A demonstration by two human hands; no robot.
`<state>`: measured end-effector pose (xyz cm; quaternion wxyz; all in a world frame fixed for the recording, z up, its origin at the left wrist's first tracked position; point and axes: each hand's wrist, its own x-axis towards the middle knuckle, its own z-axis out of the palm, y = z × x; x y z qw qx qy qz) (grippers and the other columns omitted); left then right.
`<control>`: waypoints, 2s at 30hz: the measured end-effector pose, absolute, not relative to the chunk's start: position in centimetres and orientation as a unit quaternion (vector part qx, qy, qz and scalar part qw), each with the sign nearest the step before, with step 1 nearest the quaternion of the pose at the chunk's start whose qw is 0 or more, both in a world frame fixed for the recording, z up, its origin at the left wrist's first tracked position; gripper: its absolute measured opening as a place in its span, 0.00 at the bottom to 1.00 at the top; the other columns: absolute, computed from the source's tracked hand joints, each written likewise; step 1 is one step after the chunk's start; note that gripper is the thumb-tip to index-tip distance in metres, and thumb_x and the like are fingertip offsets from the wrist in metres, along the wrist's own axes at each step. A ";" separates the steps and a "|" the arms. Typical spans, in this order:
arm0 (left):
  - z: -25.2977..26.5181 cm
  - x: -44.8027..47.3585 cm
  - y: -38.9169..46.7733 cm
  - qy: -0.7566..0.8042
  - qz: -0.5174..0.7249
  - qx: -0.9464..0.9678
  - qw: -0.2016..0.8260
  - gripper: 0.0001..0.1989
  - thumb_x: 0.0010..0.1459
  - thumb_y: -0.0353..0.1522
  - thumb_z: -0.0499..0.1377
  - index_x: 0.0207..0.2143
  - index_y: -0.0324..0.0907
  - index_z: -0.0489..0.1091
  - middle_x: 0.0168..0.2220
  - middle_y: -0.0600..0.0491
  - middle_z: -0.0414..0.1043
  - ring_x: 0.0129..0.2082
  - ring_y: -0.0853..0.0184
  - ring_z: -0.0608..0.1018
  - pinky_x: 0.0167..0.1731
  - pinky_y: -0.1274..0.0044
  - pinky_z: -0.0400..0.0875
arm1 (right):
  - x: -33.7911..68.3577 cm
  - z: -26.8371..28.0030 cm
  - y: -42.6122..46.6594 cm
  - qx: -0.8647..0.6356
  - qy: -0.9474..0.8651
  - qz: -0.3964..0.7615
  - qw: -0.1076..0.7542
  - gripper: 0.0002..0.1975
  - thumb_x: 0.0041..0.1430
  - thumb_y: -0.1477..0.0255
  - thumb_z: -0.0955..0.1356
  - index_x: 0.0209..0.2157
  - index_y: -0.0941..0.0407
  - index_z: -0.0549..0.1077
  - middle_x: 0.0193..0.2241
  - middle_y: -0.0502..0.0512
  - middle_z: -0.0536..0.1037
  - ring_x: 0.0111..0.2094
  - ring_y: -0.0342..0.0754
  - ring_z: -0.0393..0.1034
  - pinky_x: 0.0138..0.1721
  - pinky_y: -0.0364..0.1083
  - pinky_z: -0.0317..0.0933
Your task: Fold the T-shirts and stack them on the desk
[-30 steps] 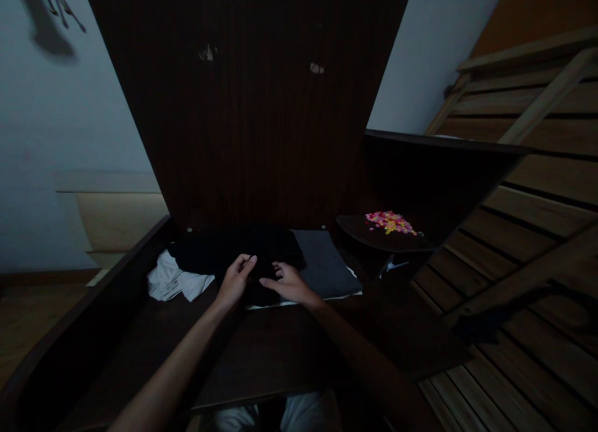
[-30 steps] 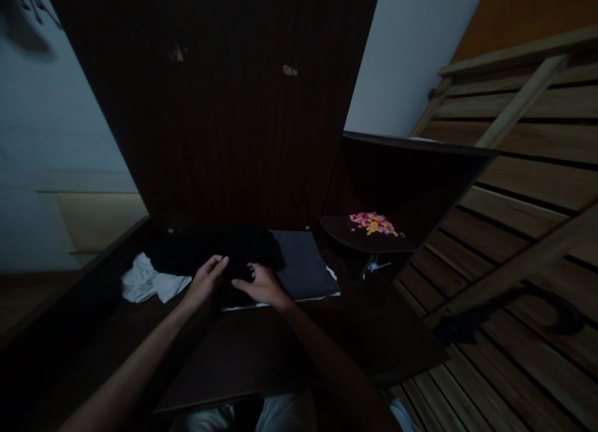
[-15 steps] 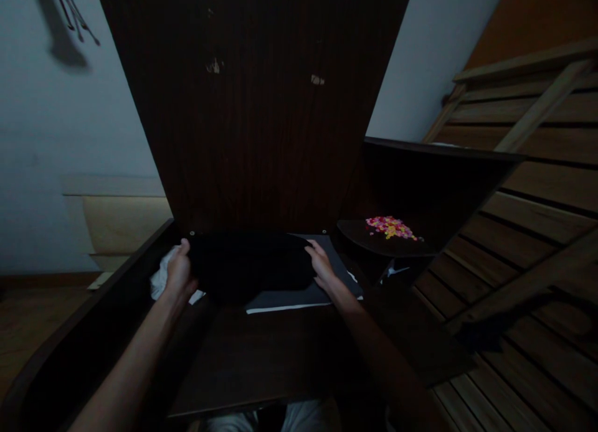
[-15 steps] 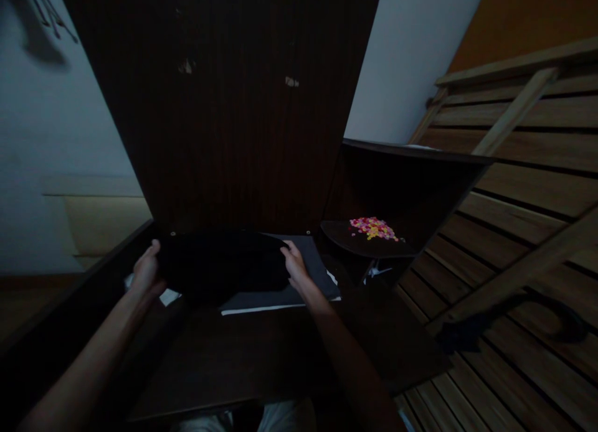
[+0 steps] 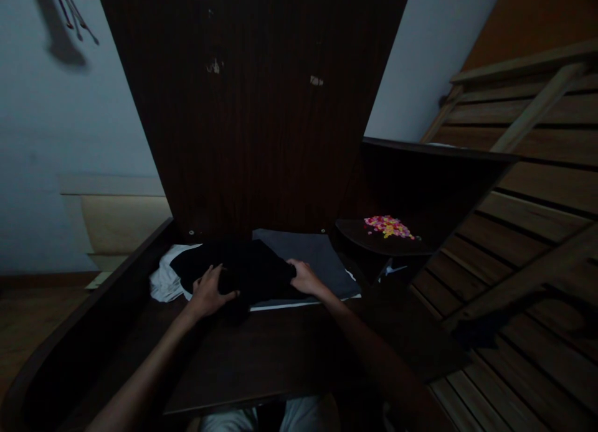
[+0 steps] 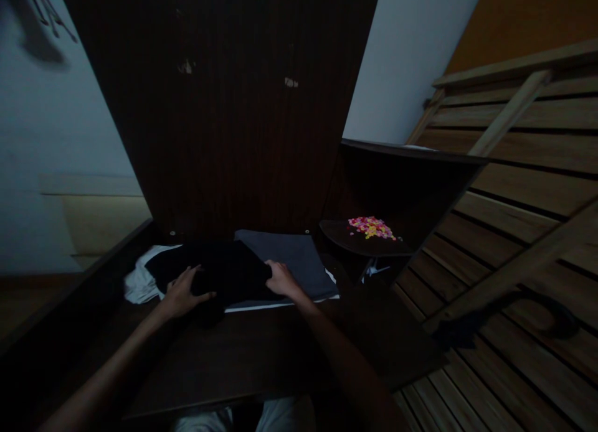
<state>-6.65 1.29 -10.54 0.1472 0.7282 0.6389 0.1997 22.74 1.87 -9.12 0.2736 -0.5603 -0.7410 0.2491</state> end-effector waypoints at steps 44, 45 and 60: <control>-1.9 -13.1 7.5 0.605 0.366 0.459 0.538 0.26 0.32 0.39 0.70 0.38 0.40 0.75 0.37 0.46 0.80 0.37 0.55 0.81 0.37 0.68 0.76 | 34.8 -4.4 5.7 -0.597 -0.531 0.440 0.411 0.19 0.39 0.67 0.77 0.35 0.58 0.76 0.31 0.54 0.80 0.32 0.49 0.75 0.36 0.46 0.67; -1.8 -13.0 8.2 0.619 0.361 0.470 0.516 0.24 0.33 0.40 0.69 0.36 0.39 0.74 0.36 0.46 0.80 0.37 0.55 0.81 0.37 0.68 0.76 | 34.8 -4.3 6.1 -0.618 -0.528 0.413 0.412 0.19 0.39 0.68 0.77 0.36 0.58 0.76 0.32 0.55 0.81 0.34 0.49 0.75 0.36 0.46 0.67; -7.8 -12.3 0.3 0.769 0.202 0.594 0.124 0.45 0.46 0.61 0.54 0.50 0.31 0.69 0.50 0.28 0.72 0.50 0.40 0.76 0.48 0.57 0.70 | 33.1 -7.5 -1.2 -0.713 -0.637 0.242 0.162 0.25 0.53 0.47 0.66 0.18 0.54 0.66 0.17 0.51 0.71 0.21 0.45 0.66 0.23 0.43 0.53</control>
